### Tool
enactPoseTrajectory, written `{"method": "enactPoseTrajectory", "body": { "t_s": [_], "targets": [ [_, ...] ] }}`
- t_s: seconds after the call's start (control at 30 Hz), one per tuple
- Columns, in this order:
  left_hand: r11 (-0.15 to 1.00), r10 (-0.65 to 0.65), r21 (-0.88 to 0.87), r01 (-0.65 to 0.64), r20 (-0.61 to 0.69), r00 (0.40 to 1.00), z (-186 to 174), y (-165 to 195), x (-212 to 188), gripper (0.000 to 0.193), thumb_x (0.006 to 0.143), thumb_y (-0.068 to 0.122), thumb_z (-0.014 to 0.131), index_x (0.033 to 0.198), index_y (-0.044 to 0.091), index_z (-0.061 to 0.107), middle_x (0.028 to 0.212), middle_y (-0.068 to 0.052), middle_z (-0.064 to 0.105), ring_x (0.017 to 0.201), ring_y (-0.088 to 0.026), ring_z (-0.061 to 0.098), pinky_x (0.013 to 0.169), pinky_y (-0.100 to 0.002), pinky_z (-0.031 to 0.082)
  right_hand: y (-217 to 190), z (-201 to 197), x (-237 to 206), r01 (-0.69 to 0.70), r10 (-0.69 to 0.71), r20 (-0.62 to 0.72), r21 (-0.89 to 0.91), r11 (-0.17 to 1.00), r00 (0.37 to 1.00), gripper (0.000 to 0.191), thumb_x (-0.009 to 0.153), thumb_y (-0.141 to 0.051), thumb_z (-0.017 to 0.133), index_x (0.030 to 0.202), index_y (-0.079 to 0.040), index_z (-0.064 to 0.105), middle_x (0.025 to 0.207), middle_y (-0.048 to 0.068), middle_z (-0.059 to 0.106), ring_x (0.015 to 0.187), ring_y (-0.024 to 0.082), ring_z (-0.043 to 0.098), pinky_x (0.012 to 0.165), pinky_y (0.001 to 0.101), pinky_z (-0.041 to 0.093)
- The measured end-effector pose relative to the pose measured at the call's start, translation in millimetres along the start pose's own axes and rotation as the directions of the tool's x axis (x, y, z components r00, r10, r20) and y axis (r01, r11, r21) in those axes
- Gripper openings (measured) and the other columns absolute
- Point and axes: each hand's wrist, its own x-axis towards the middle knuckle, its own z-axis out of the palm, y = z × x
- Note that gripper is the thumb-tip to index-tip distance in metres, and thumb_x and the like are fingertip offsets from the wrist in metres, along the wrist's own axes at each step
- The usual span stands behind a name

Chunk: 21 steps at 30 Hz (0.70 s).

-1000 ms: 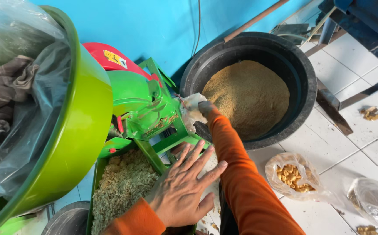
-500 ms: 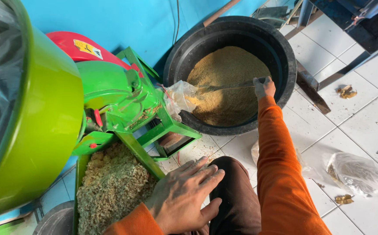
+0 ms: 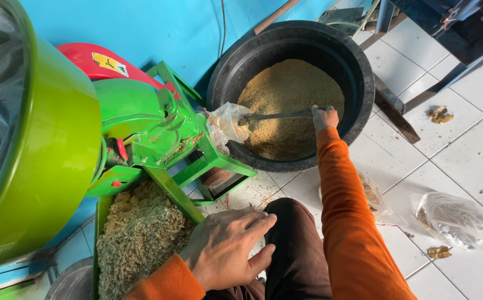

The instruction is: The person sits on the floor of a milling shop and scoops roasted peanuts from the machine's green tray into a clear plastic bag, then ties the bag closed. They adjust a sack of ground material and use a scoop to transfer ground peanut meal from the machine's tray into a large black basin.

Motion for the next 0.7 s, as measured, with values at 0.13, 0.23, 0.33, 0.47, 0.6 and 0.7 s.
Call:
{"method": "enactPoseTrajectory", "body": {
  "t_s": [0.13, 0.23, 0.33, 0.47, 0.6, 0.7],
  "targets": [
    [0.996, -0.074, -0.049, 0.077, 0.065, 0.995, -3, 3, 1, 0.047, 0.087, 0.029, 0.069, 0.126, 0.002, 0.066, 0.106, -0.011, 0.074, 0.092, -0.028, 0.073, 0.077, -0.041, 0.057, 5, 4, -5, 0.132, -0.131, 0.018, -0.039, 0.991, 0.991, 0.039, 0.096, -0.038, 0.076, 0.101, 0.0, 0.07, 0.098, 0.015, 0.075, 0.091, 0.028, 0.072, 0.086, 0.0372, 0.055],
    [0.993, -0.102, -0.042, 0.107, 0.098, 0.99, -4, 3, 2, 0.047, 0.088, 0.029, 0.069, 0.127, 0.004, 0.066, 0.103, -0.009, 0.073, 0.087, -0.028, 0.073, 0.073, -0.041, 0.057, 13, -5, -15, 0.268, -0.275, -0.173, -0.059, 0.961, 0.946, 0.028, 0.094, -0.03, 0.078, 0.103, -0.005, 0.069, 0.097, 0.016, 0.075, 0.09, 0.028, 0.074, 0.082, 0.0376, 0.057],
    [0.996, -0.074, -0.045, 0.076, 0.044, 0.996, -1, 2, 2, 0.047, 0.088, 0.029, 0.07, 0.126, 0.004, 0.066, 0.106, -0.009, 0.074, 0.087, -0.029, 0.073, 0.072, -0.041, 0.058, 29, -23, -22, 0.542, -0.542, -0.244, -0.073, 0.837, 0.804, 0.018, 0.1, -0.023, 0.074, 0.105, -0.007, 0.067, 0.097, 0.016, 0.077, 0.089, 0.03, 0.075, 0.079, 0.0386, 0.058],
    [0.997, -0.068, -0.023, 0.069, 0.047, 0.997, 1, 2, 0, 0.046, 0.088, 0.031, 0.069, 0.126, 0.005, 0.067, 0.104, -0.009, 0.074, 0.087, -0.03, 0.073, 0.07, -0.042, 0.057, 68, -63, -19, 0.598, -0.661, -0.077, -0.359, 0.717, 0.747, 0.006, 0.107, -0.016, 0.066, 0.109, -0.011, 0.069, 0.099, 0.016, 0.075, 0.085, 0.032, 0.074, 0.072, 0.0414, 0.057],
    [0.998, -0.067, -0.015, 0.067, -0.001, 0.998, 3, 1, -2, 0.046, 0.087, 0.033, 0.07, 0.124, 0.005, 0.068, 0.105, -0.01, 0.076, 0.084, -0.031, 0.073, 0.07, -0.043, 0.057, 96, -95, -17, 0.717, -0.798, 0.026, -0.459, 0.525, 0.601, 0.013, 0.097, -0.012, 0.068, 0.109, -0.009, 0.069, 0.098, 0.017, 0.073, 0.086, 0.038, 0.071, 0.074, 0.0448, 0.058],
    [0.995, -0.097, -0.023, 0.098, 0.045, 0.994, 3, 2, -2, 0.045, 0.087, 0.033, 0.07, 0.123, 0.006, 0.069, 0.1, -0.009, 0.076, 0.079, -0.031, 0.073, 0.068, -0.044, 0.057, 89, -89, -17, 0.7, -0.774, -0.145, -0.348, 0.623, 0.616, 0.008, 0.106, -0.017, 0.068, 0.105, -0.008, 0.067, 0.099, 0.017, 0.074, 0.086, 0.036, 0.072, 0.074, 0.0441, 0.058]
  ]
}}
